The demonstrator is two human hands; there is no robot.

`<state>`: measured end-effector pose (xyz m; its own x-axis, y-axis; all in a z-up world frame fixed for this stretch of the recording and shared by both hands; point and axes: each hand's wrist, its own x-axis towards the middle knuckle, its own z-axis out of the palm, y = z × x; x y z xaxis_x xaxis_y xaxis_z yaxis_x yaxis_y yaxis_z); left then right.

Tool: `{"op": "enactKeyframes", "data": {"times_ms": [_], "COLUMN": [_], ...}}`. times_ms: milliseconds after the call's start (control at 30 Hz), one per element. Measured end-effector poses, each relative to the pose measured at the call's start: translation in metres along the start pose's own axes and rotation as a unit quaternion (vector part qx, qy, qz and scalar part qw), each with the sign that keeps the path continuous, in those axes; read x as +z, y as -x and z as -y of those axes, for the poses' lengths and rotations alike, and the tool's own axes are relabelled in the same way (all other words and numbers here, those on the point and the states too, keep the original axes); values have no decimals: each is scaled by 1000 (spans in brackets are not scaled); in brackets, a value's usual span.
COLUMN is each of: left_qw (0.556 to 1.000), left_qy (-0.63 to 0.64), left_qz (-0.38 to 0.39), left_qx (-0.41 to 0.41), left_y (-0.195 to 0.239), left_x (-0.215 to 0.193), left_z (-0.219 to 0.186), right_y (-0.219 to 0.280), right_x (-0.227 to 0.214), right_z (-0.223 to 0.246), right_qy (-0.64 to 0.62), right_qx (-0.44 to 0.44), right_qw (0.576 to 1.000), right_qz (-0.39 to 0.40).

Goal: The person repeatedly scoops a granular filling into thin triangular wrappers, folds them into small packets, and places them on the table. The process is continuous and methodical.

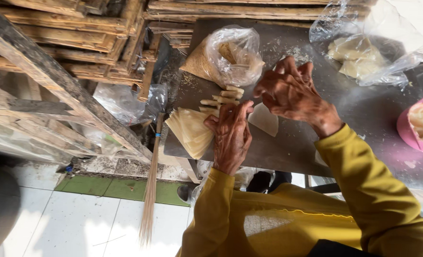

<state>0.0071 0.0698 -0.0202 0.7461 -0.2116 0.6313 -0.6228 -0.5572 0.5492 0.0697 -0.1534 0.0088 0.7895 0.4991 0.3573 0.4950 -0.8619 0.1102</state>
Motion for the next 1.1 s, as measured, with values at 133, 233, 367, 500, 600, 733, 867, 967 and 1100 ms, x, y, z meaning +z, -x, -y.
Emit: {"op": "enactKeyframes", "data": {"times_ms": [133, 233, 367, 500, 600, 733, 867, 967, 1100], "left_qw": [1000, 999, 999, 998, 998, 998, 999, 998, 998], "left_qy": [17, 34, 41, 47, 20, 40, 5, -11, -26], "left_qz": [-2, -14, -32, -38, -51, -41, -52, -55, -55], "left_qx": [14, 0, -8, -10, 6, 6, 8, 7, 3], "left_y": [1, 4, 5, 3, 6, 4, 1, 3, 4], "left_x": [0, 1, 4, 6, 0, -3, 0, 5, 9], "left_z": [0, -1, 0, -2, -5, -7, -7, -7, -2], "right_y": [21, 26, 41, 69, 90, 106, 108, 112, 88], "right_x": [-7, -8, -13, -19, -17, -10, -10, -20, -36], "right_z": [7, 14, 13, -10, -28, -40, -36, -27, -21], "right_qy": [74, 40, 61, 21, -10, -34, 50, 104, 33], "right_qx": [-20, 24, 53, 145, 227, 274, 339, 312, 251], "right_qw": [997, 998, 997, 989, 974, 961, 939, 944, 966], "right_qz": [-26, -43, -14, -18, -7, -26, 10, -37, -60]}}
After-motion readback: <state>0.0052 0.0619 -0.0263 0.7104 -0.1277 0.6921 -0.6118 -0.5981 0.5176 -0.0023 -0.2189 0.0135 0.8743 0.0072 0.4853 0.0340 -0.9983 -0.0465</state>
